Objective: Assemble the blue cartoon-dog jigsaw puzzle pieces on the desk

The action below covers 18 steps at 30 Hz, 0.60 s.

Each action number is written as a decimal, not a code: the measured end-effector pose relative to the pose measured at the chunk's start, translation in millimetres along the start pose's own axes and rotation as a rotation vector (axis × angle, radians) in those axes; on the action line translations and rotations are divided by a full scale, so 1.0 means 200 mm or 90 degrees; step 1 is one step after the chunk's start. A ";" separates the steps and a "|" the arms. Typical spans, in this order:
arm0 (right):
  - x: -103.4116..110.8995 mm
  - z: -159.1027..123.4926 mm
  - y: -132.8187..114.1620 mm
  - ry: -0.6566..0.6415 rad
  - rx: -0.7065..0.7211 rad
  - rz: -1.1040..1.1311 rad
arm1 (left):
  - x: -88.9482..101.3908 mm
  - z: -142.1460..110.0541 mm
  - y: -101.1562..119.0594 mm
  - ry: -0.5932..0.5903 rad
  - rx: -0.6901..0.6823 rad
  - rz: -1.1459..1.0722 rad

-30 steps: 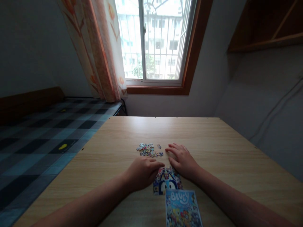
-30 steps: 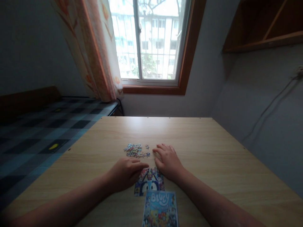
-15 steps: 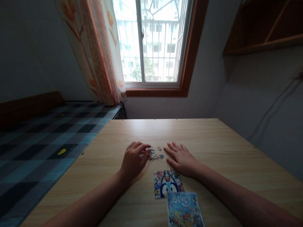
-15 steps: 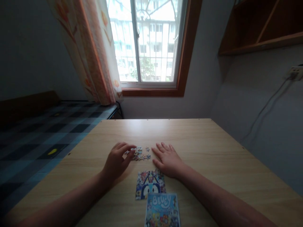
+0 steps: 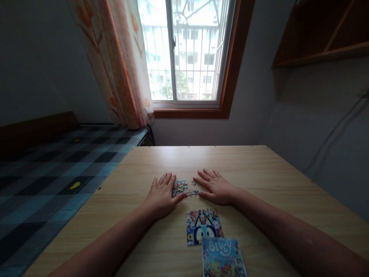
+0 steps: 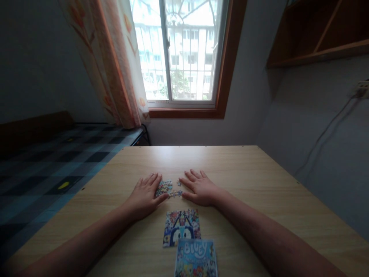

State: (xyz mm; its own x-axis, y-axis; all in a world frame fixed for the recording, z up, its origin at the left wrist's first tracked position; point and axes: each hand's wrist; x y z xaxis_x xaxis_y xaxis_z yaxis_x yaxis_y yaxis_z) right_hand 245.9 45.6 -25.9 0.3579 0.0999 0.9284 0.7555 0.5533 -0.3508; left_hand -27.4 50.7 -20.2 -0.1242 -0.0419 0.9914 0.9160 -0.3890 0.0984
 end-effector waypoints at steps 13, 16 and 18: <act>-0.01 0.17 -0.10 -0.014 0.037 0.023 | 0.01 0.00 0.01 0.007 -0.039 -0.012; -0.03 0.18 -0.11 -0.009 0.046 0.015 | 0.02 0.00 0.01 -0.004 -0.038 -0.011; -0.03 0.18 -0.11 -0.003 0.050 0.017 | 0.02 0.00 0.01 -0.017 -0.039 -0.013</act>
Point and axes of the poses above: each hand's wrist, its own z-axis towards the middle knuckle, its own x-axis out of the back of the hand, y = z × x, and after that the axes turned 2 degrees about y, right-handed
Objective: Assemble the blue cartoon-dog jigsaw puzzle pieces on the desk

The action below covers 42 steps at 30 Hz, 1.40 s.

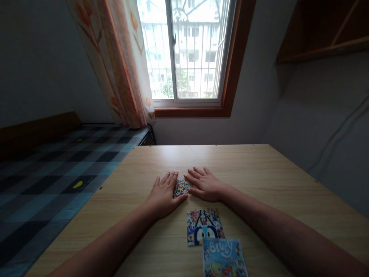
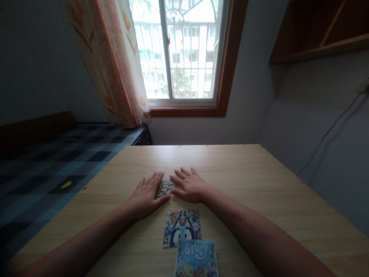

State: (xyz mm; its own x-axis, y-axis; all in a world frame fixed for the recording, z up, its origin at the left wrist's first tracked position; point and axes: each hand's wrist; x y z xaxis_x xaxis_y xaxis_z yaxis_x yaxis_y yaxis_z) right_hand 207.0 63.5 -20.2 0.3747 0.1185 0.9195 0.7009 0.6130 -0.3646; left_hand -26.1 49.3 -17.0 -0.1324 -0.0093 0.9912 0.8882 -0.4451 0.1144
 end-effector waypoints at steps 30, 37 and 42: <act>0.05 -0.29 -0.16 0.203 0.101 0.052 | 0.15 -0.24 0.33 0.036 -0.182 0.075; 0.02 -0.29 -0.15 0.214 0.128 -0.016 | 0.15 -0.22 0.34 0.021 -0.150 0.066; 0.02 -0.29 -0.17 0.202 0.140 -0.051 | 0.14 -0.22 0.33 0.009 -0.131 0.045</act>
Point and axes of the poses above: each hand's wrist, its own z-axis towards the middle knuckle, its own x-axis out of the back of the hand, y = z × x, and after that the axes turned 2 degrees about y, right-handed
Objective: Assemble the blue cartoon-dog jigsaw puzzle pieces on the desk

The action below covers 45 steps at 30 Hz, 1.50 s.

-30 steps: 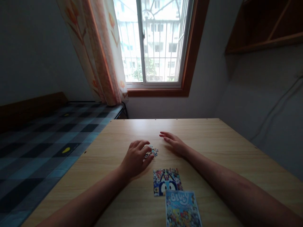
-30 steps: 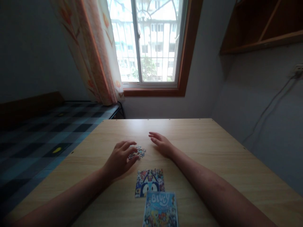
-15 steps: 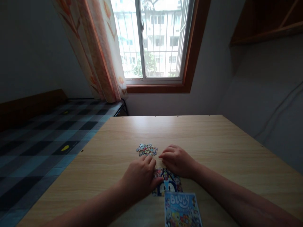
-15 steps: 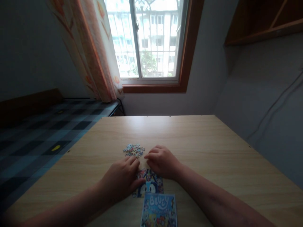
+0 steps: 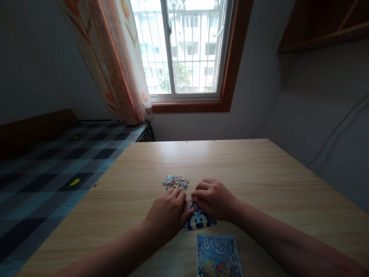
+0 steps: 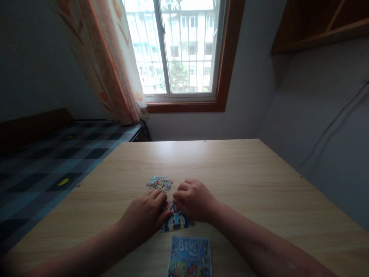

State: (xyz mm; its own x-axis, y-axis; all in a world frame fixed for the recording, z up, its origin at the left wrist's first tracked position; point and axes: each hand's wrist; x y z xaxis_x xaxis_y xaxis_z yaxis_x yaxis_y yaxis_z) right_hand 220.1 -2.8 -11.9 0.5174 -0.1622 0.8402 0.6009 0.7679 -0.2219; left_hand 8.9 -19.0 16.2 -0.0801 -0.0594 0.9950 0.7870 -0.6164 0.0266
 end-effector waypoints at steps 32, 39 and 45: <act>-0.01 -0.01 0.03 0.004 0.036 0.079 | -0.03 0.01 -0.03 0.046 -0.018 -0.058; -0.02 -0.01 0.03 0.006 0.038 0.080 | -0.03 0.01 -0.03 0.051 -0.029 -0.035; -0.02 -0.01 0.03 0.001 0.030 0.076 | -0.05 0.01 -0.04 0.066 -0.054 -0.010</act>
Point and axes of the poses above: each hand's wrist, its own z-axis towards the middle knuckle, its own x-axis out of the back of the hand, y = z × x, and after that the axes turned 2 degrees about y, right-handed
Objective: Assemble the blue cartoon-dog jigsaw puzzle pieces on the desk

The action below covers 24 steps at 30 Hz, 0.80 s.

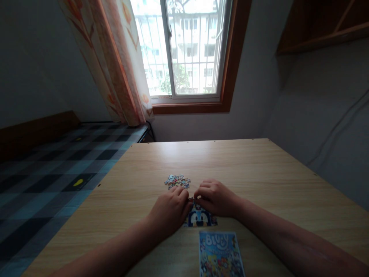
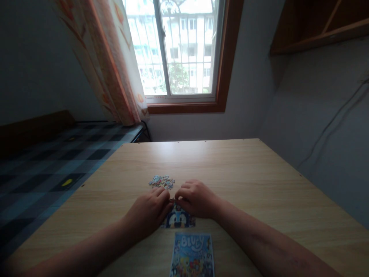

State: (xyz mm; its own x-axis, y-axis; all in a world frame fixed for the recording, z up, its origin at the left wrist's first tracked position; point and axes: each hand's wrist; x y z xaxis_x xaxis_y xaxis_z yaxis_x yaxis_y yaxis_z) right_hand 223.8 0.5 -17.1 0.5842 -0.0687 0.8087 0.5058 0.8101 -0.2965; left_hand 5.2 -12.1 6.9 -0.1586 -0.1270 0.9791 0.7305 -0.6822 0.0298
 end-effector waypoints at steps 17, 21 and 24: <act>0.00 -0.01 0.01 -0.012 0.006 0.004 | -0.02 0.00 -0.03 0.060 -0.057 -0.021; 0.00 0.00 0.01 -0.014 0.006 0.006 | -0.01 0.00 -0.03 0.063 -0.069 -0.032; 0.00 0.00 0.01 -0.013 0.006 0.007 | -0.01 0.00 -0.03 0.059 -0.079 -0.036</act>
State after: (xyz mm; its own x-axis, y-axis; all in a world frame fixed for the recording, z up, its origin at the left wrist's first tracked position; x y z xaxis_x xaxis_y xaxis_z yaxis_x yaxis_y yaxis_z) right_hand 224.5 1.9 -18.2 0.5767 -0.0487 0.8155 0.4937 0.8161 -0.3004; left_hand 1.6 -8.0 4.2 -0.2616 -0.1485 0.9537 0.6319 -0.7732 0.0529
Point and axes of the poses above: each hand's wrist, its own z-axis towards the middle knuckle, its own x-axis out of the back of the hand, y = z × x, and after that the axes turned 2 degrees about y, right-handed
